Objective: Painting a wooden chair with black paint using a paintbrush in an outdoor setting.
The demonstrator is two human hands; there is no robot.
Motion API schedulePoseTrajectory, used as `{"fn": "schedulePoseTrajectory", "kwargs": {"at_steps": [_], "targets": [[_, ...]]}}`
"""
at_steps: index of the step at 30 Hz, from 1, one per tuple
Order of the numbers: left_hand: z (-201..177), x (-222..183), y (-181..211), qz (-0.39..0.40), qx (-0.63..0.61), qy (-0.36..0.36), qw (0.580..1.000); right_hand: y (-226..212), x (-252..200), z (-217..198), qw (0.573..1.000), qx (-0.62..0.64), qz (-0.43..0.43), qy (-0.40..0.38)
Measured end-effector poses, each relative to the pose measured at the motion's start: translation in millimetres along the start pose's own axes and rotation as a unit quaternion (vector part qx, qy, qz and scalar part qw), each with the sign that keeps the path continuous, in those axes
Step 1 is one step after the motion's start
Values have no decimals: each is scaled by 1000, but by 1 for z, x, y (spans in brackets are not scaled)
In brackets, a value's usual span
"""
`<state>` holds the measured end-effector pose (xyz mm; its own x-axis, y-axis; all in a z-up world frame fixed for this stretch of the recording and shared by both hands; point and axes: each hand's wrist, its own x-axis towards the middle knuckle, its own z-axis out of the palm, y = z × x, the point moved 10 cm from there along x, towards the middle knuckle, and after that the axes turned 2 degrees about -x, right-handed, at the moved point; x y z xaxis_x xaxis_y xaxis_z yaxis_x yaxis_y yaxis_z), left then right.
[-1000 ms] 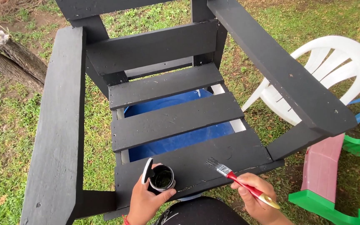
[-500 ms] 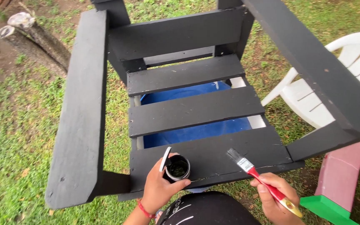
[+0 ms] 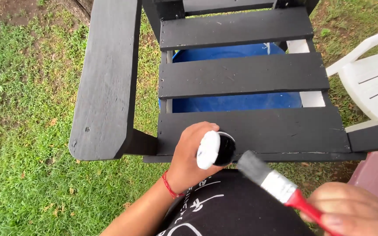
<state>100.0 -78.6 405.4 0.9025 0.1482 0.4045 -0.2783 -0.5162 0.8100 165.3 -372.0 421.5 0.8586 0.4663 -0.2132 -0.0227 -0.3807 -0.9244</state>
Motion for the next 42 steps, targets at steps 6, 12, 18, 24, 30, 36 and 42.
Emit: {"fn": "schedulePoseTrajectory", "kwargs": {"at_steps": [6,12,18,24,30,36,42], "targets": [[-1,3,21,41,28,-23,999,-118,-18,72,864,-238,-444,8],[-2,1,32,84,42,2,996,-139,7,119,836,-201,-504,-88],[-4,-2,31,79,44,0,996,-140,17,131,856,-197,-456,-143],[-4,-6,22,60,49,-5,997,-145,13,116,846,-210,-480,-95],[2,-5,18,26,44,-17,999,-144,17,123,862,-219,-445,-101],[2,-7,23,61,58,-3,996,-142,7,116,849,-213,-480,-59],[-1,-5,32,112,61,24,991,-143,3,117,855,-205,-471,-66]]}}
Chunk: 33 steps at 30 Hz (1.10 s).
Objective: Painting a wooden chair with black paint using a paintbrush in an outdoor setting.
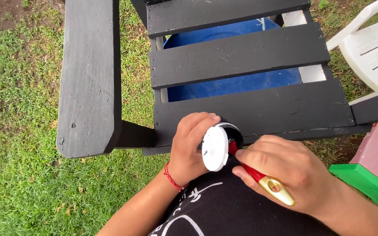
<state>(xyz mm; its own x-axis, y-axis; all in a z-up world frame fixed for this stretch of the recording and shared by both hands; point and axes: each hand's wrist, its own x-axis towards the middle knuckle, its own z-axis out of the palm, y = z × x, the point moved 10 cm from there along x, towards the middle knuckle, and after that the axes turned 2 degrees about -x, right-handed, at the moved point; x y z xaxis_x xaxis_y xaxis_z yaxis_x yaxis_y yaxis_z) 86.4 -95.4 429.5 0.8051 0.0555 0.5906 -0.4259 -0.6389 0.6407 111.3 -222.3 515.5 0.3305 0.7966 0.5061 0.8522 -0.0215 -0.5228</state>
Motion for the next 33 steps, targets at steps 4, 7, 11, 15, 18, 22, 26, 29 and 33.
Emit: {"fn": "schedulePoseTrajectory", "kwargs": {"at_steps": [4,7,11,15,18,22,26,29,33], "targets": [[-1,4,7,39,0,9,999,4,-8,-10,998,43,22,30],[4,0,-2,14,-5,-7,1000,45,-51,-22,973,27,191,124],[9,2,-9,-14,0,4,1000,74,-65,-24,910,208,250,258],[17,4,-29,-123,10,-18,992,113,-84,-18,780,361,346,377],[21,9,-37,-177,-16,-29,984,133,-96,-12,718,382,407,416],[24,2,-50,-191,-47,7,980,152,-106,0,652,413,465,434],[23,-3,-64,-230,-56,8,972,167,-106,9,628,434,490,421],[22,-10,-77,-264,-48,4,963,187,-96,9,613,470,475,422],[25,-22,-94,-313,-80,8,946,230,-50,-6,609,520,420,427]]}}
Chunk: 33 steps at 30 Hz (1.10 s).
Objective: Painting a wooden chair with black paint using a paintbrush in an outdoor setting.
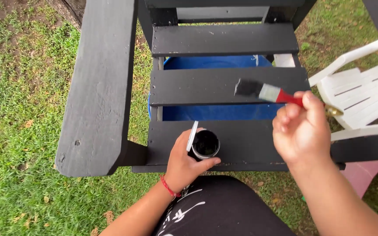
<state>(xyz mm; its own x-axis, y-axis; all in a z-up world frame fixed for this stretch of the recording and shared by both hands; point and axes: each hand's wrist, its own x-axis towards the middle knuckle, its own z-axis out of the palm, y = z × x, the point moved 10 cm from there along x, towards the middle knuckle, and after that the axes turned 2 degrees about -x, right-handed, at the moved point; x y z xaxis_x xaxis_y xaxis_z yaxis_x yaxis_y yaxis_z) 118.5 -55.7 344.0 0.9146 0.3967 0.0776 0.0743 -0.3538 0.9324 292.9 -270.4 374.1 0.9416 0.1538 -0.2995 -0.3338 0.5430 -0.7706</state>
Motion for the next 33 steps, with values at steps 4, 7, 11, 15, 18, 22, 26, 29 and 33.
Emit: {"fn": "schedulePoseTrajectory", "kwargs": {"at_steps": [4,7,11,15,18,22,26,29,33], "targets": [[2,3,3,34,-16,-20,999,-3,84,47,999,-8,-8,-52],[5,6,0,19,2,-35,999,4,134,94,997,-48,-19,-64],[4,6,1,43,17,-24,999,25,186,134,985,-157,-22,-64],[4,9,-4,9,9,-38,999,54,218,162,938,-333,-10,-94],[5,9,-11,4,11,-40,999,57,232,164,865,-495,-41,-69],[4,10,-11,13,14,-41,999,40,228,173,771,-633,-41,-49],[2,13,-8,-6,-3,-53,999,25,222,197,764,-637,-47,-84],[1,12,-10,-6,-17,-44,999,36,231,213,778,-605,-96,-139],[-1,14,-11,-3,-27,-40,999,53,201,231,743,-651,-67,-140]]}}
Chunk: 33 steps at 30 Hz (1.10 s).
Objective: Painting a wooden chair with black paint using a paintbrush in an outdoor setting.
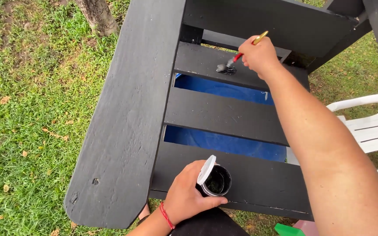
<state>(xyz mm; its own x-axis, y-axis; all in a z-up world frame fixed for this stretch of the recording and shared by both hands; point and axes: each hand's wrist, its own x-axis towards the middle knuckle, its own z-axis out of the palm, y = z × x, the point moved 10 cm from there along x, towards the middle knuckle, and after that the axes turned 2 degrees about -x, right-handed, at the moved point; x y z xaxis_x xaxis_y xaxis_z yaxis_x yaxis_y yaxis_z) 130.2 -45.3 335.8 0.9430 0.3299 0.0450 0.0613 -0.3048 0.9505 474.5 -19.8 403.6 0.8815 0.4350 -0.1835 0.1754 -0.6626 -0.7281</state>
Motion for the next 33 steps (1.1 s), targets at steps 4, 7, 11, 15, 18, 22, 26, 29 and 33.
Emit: {"fn": "schedulePoseTrajectory", "kwargs": {"at_steps": [4,7,11,15,18,22,26,29,33], "targets": [[0,-1,1,6,1,-6,1000,18,21,-12,985,-169,-17,5],[-1,0,1,-3,-4,-11,1000,26,31,-43,987,-141,33,70],[-4,-1,5,30,-4,-1,1000,13,41,-36,999,23,-30,21],[-5,2,5,0,-14,-15,1000,-16,51,23,989,137,-31,-37],[-3,1,4,6,-10,-10,1000,-40,50,72,980,184,13,-68],[-4,-2,-3,-19,-4,-16,1000,-19,89,108,992,-13,125,13],[-11,-3,6,15,-13,-1,1000,-53,66,83,995,-101,4,-24],[-9,-4,0,-7,-17,-8,1000,-67,66,71,993,-121,-4,12],[-10,-4,1,-4,-20,-7,1000,-91,50,103,991,125,-24,-51]]}}
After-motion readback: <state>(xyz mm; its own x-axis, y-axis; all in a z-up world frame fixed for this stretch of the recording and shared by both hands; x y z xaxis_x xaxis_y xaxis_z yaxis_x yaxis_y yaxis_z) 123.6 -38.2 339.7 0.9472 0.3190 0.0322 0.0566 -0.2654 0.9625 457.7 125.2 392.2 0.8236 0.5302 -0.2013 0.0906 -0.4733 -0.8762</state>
